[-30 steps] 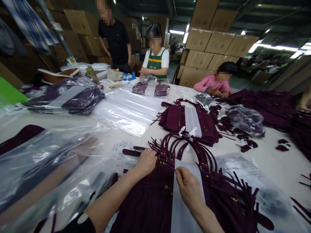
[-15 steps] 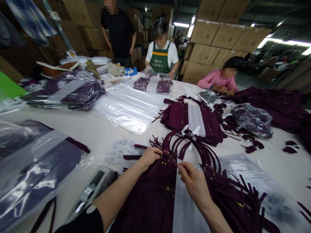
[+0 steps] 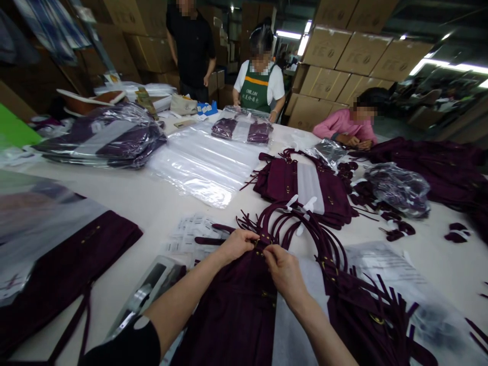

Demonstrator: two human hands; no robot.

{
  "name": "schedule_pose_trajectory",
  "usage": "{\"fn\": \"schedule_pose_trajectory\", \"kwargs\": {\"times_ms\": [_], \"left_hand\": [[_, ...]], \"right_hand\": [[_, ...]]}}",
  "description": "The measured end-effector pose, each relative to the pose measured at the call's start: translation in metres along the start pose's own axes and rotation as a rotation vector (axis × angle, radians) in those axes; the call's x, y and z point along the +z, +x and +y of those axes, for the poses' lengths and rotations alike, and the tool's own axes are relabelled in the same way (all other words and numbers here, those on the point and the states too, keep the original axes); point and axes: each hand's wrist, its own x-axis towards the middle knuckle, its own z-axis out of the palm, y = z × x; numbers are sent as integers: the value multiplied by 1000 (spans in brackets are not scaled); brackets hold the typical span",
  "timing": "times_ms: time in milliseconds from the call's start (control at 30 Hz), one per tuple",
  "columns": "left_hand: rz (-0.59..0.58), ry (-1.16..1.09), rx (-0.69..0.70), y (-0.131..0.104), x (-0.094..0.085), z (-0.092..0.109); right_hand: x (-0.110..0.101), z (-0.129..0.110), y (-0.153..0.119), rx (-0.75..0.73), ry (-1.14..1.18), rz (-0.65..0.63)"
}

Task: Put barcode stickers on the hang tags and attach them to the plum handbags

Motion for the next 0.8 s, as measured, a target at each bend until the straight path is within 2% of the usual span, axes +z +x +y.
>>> {"fn": "schedule_pose_trajectory", "kwargs": {"times_ms": [100, 167, 300, 367, 533, 667, 800], "left_hand": [[1, 183, 30, 0, -3, -1], [11, 307, 50, -2, -5, 0], [7, 518, 80, -12, -11, 5], [5, 598, 93, -18, -13, 8], [24, 732, 109, -28, -15, 14], [51, 755, 108, -33, -18, 17], [81, 685, 116, -38, -22, 21]], "right_hand": [[3, -3, 7, 77, 97, -78], [-2, 0, 6, 111, 140, -157], [-26, 11, -9, 170, 349, -389], [-39, 17, -17, 207, 458, -455], [-55, 25, -30, 199, 544, -482], [-55, 27, -31, 214, 473, -410], [-49, 27, -31, 260, 544, -400]]}}
